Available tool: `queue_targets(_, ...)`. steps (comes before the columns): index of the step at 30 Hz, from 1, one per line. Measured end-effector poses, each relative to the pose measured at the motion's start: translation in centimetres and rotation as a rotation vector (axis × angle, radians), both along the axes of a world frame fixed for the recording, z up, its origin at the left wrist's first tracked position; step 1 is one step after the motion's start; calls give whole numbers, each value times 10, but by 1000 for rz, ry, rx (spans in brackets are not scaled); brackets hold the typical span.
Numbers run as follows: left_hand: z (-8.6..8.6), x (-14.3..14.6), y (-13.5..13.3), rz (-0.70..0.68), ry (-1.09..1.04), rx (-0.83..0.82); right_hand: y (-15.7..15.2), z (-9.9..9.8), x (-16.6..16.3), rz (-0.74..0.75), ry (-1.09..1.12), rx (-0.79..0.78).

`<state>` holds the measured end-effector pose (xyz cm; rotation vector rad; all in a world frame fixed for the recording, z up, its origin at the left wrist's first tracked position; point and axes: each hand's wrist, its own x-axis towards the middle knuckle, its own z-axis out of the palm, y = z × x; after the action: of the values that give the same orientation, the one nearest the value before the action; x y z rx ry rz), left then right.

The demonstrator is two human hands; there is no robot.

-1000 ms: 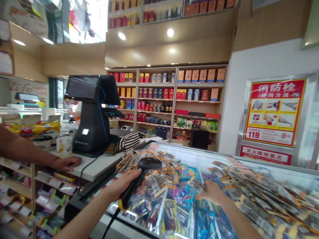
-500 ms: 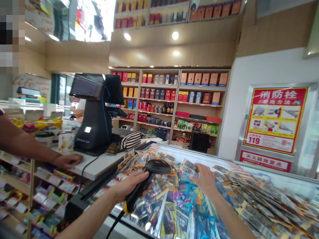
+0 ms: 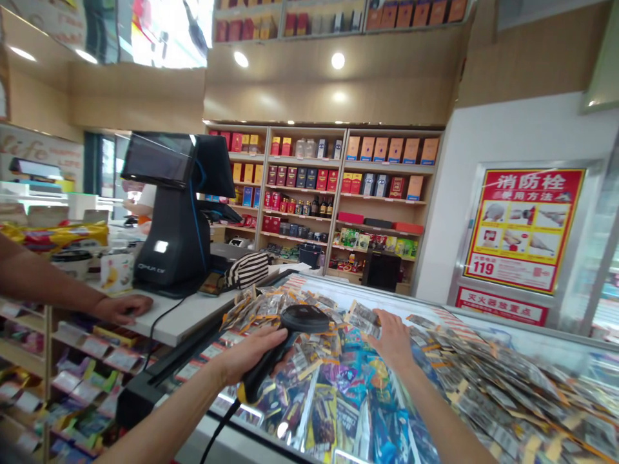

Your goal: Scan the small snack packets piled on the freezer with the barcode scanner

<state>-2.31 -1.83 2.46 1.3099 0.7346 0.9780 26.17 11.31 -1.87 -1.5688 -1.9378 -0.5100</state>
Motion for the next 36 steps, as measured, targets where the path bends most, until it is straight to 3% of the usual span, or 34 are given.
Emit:
queue_targets(8,-10,-18,11,140,-45,-61,10,-3,-10,-107,74,-129)
queue_targets(15,-21,-43,16,243,-33,-88,43,-3,-51,-164,180,-377)
queue_targets(20,-23,-61,16,347,-48,-150,60,-10,-85,-103,245,-401)
queue_targets(24,-25,-70,15,425,-42,-235,60,-19,-88,-3,287,-355)
queue_targets(29,-30,-69,17,463,-29,-313,39,-20,-36,-88,259,-252)
queue_targets(36,-23,-36,15,316,33,-211,-16,14,102,-428,102,5)
